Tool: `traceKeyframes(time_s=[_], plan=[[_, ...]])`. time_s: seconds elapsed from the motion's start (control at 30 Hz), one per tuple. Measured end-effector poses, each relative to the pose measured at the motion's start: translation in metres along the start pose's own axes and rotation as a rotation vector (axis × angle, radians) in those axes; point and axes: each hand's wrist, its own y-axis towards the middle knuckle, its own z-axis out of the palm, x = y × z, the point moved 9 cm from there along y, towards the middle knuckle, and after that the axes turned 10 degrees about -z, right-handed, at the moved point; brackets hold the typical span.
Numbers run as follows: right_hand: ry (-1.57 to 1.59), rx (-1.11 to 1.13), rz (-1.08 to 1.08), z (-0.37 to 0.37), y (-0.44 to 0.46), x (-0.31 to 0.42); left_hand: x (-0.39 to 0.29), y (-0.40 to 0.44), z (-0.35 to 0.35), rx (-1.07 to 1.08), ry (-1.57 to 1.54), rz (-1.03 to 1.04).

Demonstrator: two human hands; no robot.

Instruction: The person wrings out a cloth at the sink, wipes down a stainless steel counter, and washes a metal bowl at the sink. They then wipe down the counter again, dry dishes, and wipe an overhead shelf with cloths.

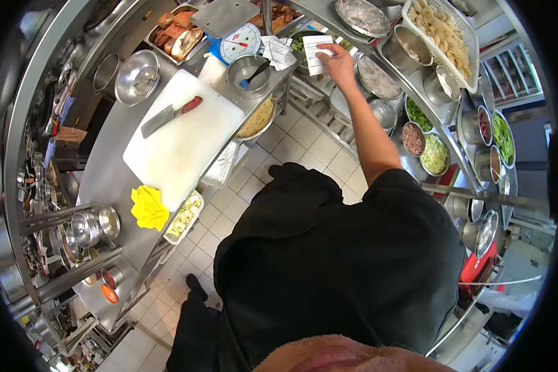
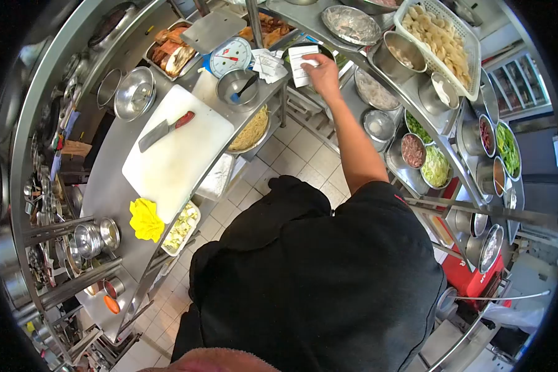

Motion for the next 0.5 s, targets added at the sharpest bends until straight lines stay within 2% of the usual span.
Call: traceKeyframes(time_s=[0.07, 0.17, 0.27, 0.37, 0.4, 0.43, 0.47, 0.5], plan=[[0.023, 0.039, -0.017, 0.017, 0.009, -0.037, -0.013, 0.002, 0.011, -0.008, -0.003, 0.015], [0.173, 0.066, 0.141, 0.043, 0.022, -0.062, -0.028, 0.005, 0.026, -0.024, -0.021, 0.05], [0.101, 0.044, 0.047, 0.053, 0.049, -0.034, -0.04, 0.014, 0.045, -0.032, -0.08, 0.129], [-0.117, -0.036, -0.09, 0.061, 0.067, -0.031, -0.042, 0.038, 0.058, 0.034, -0.352, 0.318], [-0.178, -0.026, -0.098, 0.074, 0.071, -0.055, -0.116, -0.04, 0.064, -0.246, 0.098, 0.159], [-0.228, -0.012, -0.11, 0.087, 0.074, -0.089, -0.12, -0.037, 0.067, -0.187, 0.036, 0.166], [-0.062, 0.056, 0.034, 0.102, 0.072, -0.131, -0.122, -0.038, 0.068, -0.178, 0.086, 0.176], [-0.035, 0.083, 0.058, 0.107, 0.064, -0.125, -0.113, -0.034, 0.069, -0.184, 0.032, 0.213]])
